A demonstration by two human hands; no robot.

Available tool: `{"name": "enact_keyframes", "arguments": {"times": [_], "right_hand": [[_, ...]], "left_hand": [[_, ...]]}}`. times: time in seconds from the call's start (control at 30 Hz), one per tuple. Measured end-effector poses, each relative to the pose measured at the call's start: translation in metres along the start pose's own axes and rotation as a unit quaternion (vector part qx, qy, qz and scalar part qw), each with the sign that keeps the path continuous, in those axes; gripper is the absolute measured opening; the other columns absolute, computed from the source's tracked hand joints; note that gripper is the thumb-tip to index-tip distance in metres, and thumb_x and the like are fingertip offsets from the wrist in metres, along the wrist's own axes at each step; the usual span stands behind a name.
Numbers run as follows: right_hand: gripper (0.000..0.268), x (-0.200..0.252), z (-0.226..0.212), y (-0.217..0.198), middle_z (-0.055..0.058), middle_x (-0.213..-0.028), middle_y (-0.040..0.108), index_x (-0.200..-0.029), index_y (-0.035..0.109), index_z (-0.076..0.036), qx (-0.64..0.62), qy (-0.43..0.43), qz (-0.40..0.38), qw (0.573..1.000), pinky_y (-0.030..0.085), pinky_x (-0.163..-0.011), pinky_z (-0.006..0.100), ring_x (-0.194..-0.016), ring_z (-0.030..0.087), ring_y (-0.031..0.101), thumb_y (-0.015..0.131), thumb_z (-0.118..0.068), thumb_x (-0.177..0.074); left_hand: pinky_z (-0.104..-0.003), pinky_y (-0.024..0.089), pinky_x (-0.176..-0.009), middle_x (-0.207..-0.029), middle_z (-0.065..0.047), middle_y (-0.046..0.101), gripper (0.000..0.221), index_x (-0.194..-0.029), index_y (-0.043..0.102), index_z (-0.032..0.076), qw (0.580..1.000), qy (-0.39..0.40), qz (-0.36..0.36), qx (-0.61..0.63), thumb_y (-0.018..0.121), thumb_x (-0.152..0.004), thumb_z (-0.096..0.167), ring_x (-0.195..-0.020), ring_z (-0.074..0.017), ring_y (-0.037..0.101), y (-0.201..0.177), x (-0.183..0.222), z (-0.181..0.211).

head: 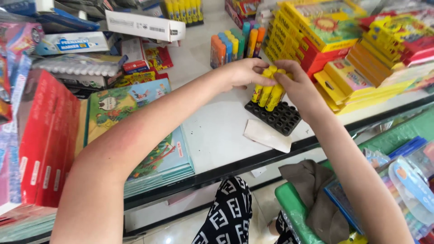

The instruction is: The recorder is organizing various toy and stationery items on a shop shelf.

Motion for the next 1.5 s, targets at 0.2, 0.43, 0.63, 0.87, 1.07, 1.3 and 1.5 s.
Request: {"name": "enact_keyframes", "arguments": {"times": [0.2,0.43,0.63,0.87,1.07,1.3,1.5], "right_hand": [[0.035,-0.016,-0.005,0.001,0.007,-0.119,0.064,-0.133,0.058,-0.008,0.084,-0.043,0.004,0.996,0.052,-0.095,0.031,-0.111,0.018,0.062,0.06,-0.011,-0.099],[0.027,-0.053,-0.052,0.013,0.016,-0.122,0.065,-0.125,0.067,-0.004,0.28,-0.2,0.007,0.939,0.053,-0.094,0.038,-0.111,0.026,0.066,0.062,-0.01,-0.099],[0.029,-0.115,-0.025,0.015,0.014,-0.119,0.073,-0.123,0.066,-0.004,0.27,-0.17,-0.069,0.945,0.053,-0.095,0.037,-0.109,0.026,0.069,0.061,-0.015,-0.097],[0.047,-0.158,0.002,0.036,0.021,-0.122,0.07,-0.137,0.056,-0.008,0.367,-0.086,-0.09,0.922,0.052,-0.097,0.042,-0.116,0.034,0.067,0.064,-0.02,-0.093],[0.061,-0.173,0.017,0.051,0.023,-0.122,0.069,-0.147,0.045,-0.008,0.355,-0.045,-0.112,0.927,0.051,-0.097,0.042,-0.114,0.035,0.067,0.065,-0.022,-0.091],[0.061,-0.17,0.018,0.053,0.023,-0.121,0.069,-0.148,0.046,-0.008,0.406,-0.025,-0.109,0.907,0.05,-0.098,0.043,-0.114,0.038,0.066,0.064,-0.024,-0.092],[0.059,-0.134,-0.028,0.051,0.018,-0.117,0.072,-0.144,0.05,-0.009,0.422,-0.031,-0.175,0.889,0.052,-0.095,0.039,-0.109,0.031,0.069,0.064,-0.025,-0.09]], "left_hand": [[-0.039,0.058,-0.081,-0.124,0.0,0.072,0.057,-0.134,0.063,0.015,0.996,0.039,0.061,-0.044,0.069,-0.087,0.048,-0.102,-0.0152,0.069,-0.03,-0.005,0.017],[-0.033,0.057,-0.091,-0.115,-0.008,0.076,0.047,-0.128,0.066,0.011,0.963,0.13,0.215,-0.094,0.076,-0.084,0.024,-0.103,-0.018,0.073,-0.08,-0.06,-0.042],[-0.041,0.051,-0.101,-0.134,-0.021,0.048,0.065,-0.134,0.053,0.012,0.931,0.006,0.355,-0.083,0.079,-0.076,0.023,-0.117,-0.0381,0.059,-0.105,-0.049,-0.053],[-0.044,0.045,-0.109,-0.151,-0.025,0.029,0.135,-0.16,0.006,0.013,0.94,-0.103,0.275,-0.173,0.097,-0.063,0.039,-0.134,-0.0439,0.044,-0.099,-0.061,-0.079],[-0.041,0.048,-0.108,-0.149,-0.029,0.031,0.137,-0.16,0.002,0.003,0.942,-0.005,0.306,-0.136,0.094,-0.062,0.032,-0.131,-0.0443,0.048,-0.1,-0.095,-0.134],[-0.037,0.056,-0.097,-0.125,-0.023,0.062,0.102,-0.126,0.057,-0.002,0.95,0.008,0.255,-0.181,0.095,-0.048,0.052,-0.112,-0.0333,0.068,-0.11,-0.043,-0.09],[-0.041,0.064,-0.078,-0.117,-0.024,0.075,0.11,-0.134,0.049,-0.007,0.941,-0.093,0.1,-0.311,0.088,-0.05,0.053,-0.097,-0.0314,0.077,-0.118,-0.009,-0.049]]}}
Point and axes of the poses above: each hand's wrist, its own x-axis away from the middle knuckle, its own y-axis out of the palm, z = x × y, the point moved 2 cm from there along -x, towards the middle knuckle
